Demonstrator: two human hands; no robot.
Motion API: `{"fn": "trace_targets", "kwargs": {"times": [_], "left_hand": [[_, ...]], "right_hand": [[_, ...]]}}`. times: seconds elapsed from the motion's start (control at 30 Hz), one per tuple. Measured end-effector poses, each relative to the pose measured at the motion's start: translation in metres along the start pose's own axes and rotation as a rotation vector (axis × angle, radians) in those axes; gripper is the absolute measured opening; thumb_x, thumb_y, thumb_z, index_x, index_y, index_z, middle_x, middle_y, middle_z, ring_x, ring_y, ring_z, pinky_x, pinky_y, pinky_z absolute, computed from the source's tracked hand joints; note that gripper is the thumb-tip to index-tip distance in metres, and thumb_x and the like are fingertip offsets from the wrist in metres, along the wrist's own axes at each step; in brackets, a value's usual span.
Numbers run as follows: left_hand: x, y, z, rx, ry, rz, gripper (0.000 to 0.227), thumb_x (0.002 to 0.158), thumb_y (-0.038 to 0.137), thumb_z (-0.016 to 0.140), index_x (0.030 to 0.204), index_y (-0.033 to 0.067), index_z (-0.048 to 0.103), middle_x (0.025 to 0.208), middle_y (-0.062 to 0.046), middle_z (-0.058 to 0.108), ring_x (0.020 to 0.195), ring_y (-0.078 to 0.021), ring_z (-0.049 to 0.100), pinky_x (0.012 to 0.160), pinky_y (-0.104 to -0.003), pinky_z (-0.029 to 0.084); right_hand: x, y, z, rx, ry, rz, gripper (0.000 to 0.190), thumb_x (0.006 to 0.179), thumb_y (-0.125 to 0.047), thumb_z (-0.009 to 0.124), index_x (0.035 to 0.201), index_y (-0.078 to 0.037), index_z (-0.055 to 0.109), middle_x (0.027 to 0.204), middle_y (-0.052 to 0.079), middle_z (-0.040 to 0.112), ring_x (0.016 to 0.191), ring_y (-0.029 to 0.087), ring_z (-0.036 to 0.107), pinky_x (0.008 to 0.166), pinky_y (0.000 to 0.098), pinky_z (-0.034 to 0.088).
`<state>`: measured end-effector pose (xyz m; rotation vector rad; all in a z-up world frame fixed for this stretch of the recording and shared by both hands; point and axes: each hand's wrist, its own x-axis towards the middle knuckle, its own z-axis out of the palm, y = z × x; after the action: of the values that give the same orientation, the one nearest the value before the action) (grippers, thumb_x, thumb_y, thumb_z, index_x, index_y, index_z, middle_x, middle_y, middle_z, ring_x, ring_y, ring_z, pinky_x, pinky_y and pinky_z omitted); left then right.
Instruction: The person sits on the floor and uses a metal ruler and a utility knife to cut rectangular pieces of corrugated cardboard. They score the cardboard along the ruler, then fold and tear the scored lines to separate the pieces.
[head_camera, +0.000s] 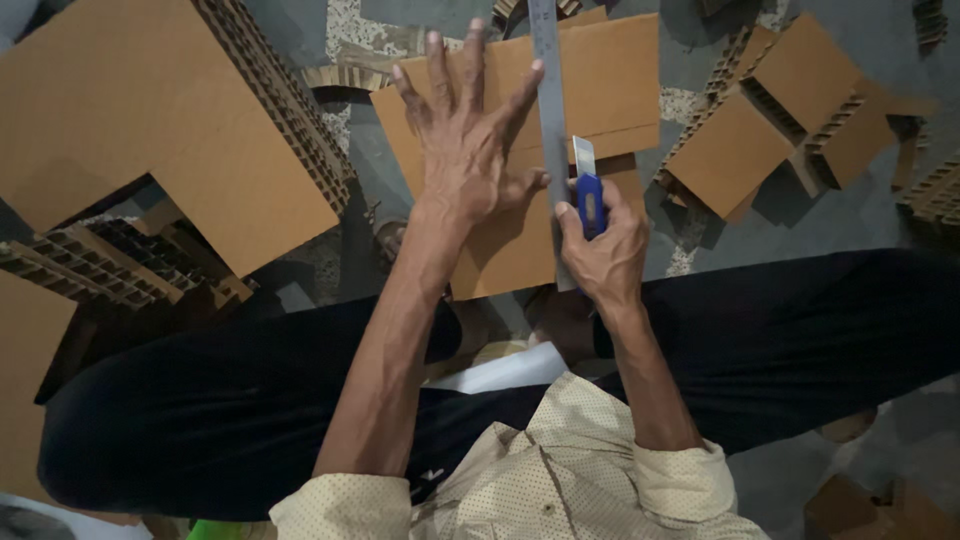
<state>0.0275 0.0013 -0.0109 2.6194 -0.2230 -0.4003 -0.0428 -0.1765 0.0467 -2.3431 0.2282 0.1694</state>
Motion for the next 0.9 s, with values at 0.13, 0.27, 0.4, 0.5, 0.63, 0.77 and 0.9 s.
{"fn": "trace_targets", "kwargs": {"times": [0.13,0.27,0.4,0.5,0.63,0.77,0.9], "left_hand": [[-0.0011,0.0008,-0.0029,-0.016,0.063,0.031,0.123,0.059,0.074,0.09,0.161,0.0485,0.026,0.169,-0.022,-0.006,0.151,-0.0549,-0.014,0.117,-0.081,-0.015],[-0.0006,0.0021,-0.0037,-0.012,0.039,0.02,0.124,0.059,0.071,0.09,0.162,0.0475,0.026,0.169,-0.022,-0.007,0.151,-0.0553,-0.014,0.116,-0.081,-0.015],[0.0,0.0039,-0.0077,0.004,-0.005,-0.001,0.123,0.06,0.07,0.089,0.162,0.0475,0.025,0.17,-0.022,-0.007,0.151,-0.0552,-0.015,0.116,-0.081,-0.014],[0.0014,0.0062,-0.0098,0.008,-0.035,-0.026,0.122,0.06,0.071,0.088,0.162,0.0475,0.024,0.17,-0.021,-0.007,0.151,-0.0551,-0.015,0.116,-0.081,-0.014],[0.0012,0.0081,-0.0104,0.011,-0.032,-0.038,0.121,0.06,0.07,0.088,0.161,0.0478,0.025,0.171,-0.019,-0.006,0.152,-0.0535,-0.015,0.118,-0.08,-0.013],[0.0006,0.0076,-0.0093,0.014,-0.009,-0.028,0.12,0.062,0.068,0.089,0.162,0.0464,0.026,0.17,-0.021,-0.006,0.152,-0.0543,-0.015,0.118,-0.081,-0.012],[0.0001,0.0069,-0.0055,0.019,0.03,-0.009,0.121,0.062,0.068,0.09,0.162,0.0451,0.026,0.169,-0.021,-0.007,0.151,-0.0552,-0.016,0.118,-0.081,-0.012]], "right_hand": [[0.0,0.0018,0.0008,-0.012,-0.007,0.004,0.024,0.09,-0.016,0.077,0.109,-0.003,0.071,0.074,0.006,0.066,0.061,0.015,0.062,0.061,0.0331,0.051],[-0.0011,0.0027,0.0012,-0.006,0.0,0.022,0.024,0.09,-0.016,0.077,0.109,-0.003,0.072,0.072,0.006,0.064,0.06,0.017,0.06,0.06,0.0344,0.05],[-0.0013,0.0012,0.0013,-0.006,-0.012,0.047,0.025,0.09,-0.017,0.077,0.11,-0.004,0.071,0.073,0.006,0.065,0.061,0.016,0.062,0.06,0.0337,0.051],[-0.0011,0.0008,0.0013,-0.016,-0.008,0.038,0.024,0.091,-0.017,0.077,0.11,-0.004,0.071,0.073,0.006,0.066,0.062,0.016,0.064,0.06,0.0336,0.051],[-0.0011,-0.0006,0.0019,-0.005,0.003,0.047,0.026,0.09,-0.018,0.076,0.111,-0.004,0.071,0.074,0.006,0.067,0.063,0.016,0.065,0.061,0.0335,0.052],[-0.001,-0.0017,0.0014,-0.036,0.004,0.057,0.026,0.09,-0.018,0.077,0.111,-0.004,0.072,0.074,0.008,0.067,0.062,0.018,0.065,0.062,0.034,0.052],[0.0,0.0017,0.0005,-0.027,-0.009,0.035,0.026,0.09,-0.018,0.077,0.111,-0.004,0.072,0.075,0.008,0.068,0.063,0.017,0.065,0.062,0.0331,0.053]]}}
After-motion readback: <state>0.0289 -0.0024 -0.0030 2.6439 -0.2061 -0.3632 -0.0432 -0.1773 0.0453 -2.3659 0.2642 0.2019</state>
